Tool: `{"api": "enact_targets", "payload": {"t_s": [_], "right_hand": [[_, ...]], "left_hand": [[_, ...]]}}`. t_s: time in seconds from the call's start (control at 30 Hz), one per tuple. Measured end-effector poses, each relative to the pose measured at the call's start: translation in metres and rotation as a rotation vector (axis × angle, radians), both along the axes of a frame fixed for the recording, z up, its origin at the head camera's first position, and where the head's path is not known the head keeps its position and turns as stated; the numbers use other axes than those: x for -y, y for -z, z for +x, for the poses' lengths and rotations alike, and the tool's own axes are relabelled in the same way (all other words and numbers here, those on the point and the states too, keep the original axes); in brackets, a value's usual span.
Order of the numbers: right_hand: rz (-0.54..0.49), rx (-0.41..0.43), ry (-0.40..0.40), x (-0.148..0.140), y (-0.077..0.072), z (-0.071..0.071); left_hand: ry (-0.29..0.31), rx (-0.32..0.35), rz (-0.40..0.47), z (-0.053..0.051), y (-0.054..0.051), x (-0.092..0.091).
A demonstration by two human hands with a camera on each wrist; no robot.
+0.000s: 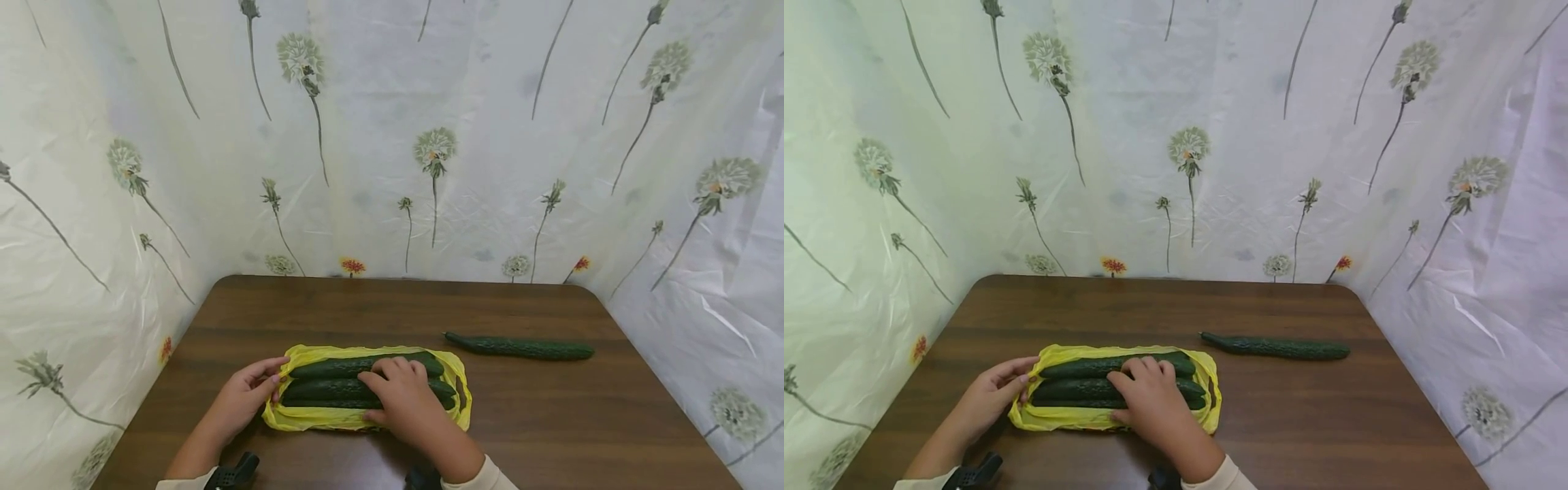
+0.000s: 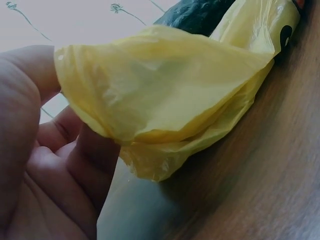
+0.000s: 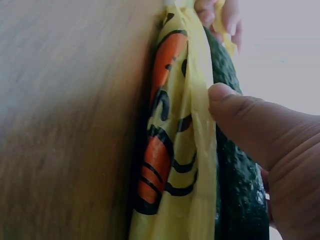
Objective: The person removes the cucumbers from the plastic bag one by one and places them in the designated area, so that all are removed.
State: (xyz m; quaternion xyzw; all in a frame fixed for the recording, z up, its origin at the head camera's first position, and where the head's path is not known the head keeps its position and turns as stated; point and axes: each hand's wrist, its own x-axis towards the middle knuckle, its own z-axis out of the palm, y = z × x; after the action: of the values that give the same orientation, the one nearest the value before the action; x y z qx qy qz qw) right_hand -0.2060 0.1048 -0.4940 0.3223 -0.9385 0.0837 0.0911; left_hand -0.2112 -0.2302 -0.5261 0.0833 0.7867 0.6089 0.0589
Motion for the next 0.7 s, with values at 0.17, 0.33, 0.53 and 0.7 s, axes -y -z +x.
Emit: {"api": "enact_targets", "payload": {"t_s": [0.17, 0.33, 0.53, 0.7], "right_hand": [[-0.006, -0.003, 0.019, 0.0013, 0.0014, 0.0023], [-0.011, -0.022, 0.037, 0.0041, 0.0033, 0.0033], [-0.019, -0.059, 0.064, 0.0070, 0.0068, 0.0026], [-0.029, -0.110, 0.076, 0.0077, 0.0092, 0.0016]], "left_hand": [[-0.003, 0.007, 0.009, -0.0001, -0.0015, -0.0006], [0.001, 0.013, 0.006, 0.0004, -0.0002, -0.0002], [0.002, 0.023, 0.013, 0.0010, 0.0001, 0.0001], [0.012, 0.015, 0.010, 0.0002, -0.0011, -0.0009]]}}
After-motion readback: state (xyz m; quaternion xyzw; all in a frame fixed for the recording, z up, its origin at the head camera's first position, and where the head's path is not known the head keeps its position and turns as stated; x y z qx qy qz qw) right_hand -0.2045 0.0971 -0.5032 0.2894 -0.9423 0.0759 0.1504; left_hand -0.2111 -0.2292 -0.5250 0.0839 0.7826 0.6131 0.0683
